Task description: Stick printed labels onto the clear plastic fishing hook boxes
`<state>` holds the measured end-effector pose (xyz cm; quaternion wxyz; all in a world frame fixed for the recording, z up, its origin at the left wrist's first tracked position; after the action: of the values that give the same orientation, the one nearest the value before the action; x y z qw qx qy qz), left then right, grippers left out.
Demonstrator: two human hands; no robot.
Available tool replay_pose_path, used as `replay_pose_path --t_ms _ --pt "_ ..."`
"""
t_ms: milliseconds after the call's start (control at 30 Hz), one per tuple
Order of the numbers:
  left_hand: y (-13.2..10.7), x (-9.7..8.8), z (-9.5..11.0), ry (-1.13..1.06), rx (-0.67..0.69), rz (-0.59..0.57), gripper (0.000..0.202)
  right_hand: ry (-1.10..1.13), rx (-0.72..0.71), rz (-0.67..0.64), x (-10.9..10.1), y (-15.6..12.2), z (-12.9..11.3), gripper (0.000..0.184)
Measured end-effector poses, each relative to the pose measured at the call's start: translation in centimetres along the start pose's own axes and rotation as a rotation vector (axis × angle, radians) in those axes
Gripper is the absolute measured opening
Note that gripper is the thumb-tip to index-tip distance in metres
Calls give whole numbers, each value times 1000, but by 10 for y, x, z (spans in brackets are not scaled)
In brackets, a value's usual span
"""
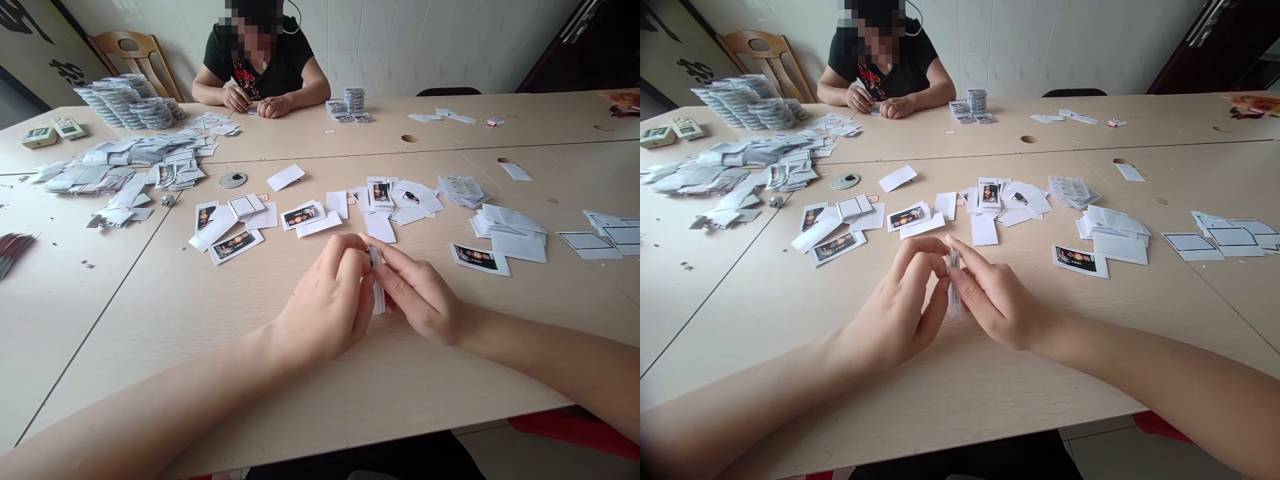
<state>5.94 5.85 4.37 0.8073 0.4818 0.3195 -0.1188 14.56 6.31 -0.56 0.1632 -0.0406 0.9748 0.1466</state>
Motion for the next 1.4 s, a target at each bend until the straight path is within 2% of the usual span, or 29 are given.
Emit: replay_pose_path --t_ms 367,633,867,1067,1167,1400 --pt "3 -5 -4 -32 4 77 9 -14 -18 -12 1 3 2 47" --pt "3 -9 -8 -52 56 142 12 -77 -104 -26 1 4 -4 41" --pt "-2 -5 -9 -74 92 86 17 30 -192 -59 2 7 -10 38" --pt "-2 -1 -3 -49 154 29 17 -18 -212 -19 -1 4 -7 57" --pt "-2 1 -2 -36 173 -13 17 -40 -221 -7 -2 3 -6 58" --pt "-1 4 -8 -83 112 -99 16 -37 -189 -15 -1 6 -6 58"
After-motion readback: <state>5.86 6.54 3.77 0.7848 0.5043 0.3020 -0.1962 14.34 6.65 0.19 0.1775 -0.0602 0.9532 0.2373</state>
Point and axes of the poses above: each hand's wrist, its own y-axis towards the middle knuckle, its own x-axis out of the palm, z = x × y, the point moved 9 cm from there along y, towards the middle knuckle, and after that the axes turned 11 degrees about z, right-handed, at the moved point
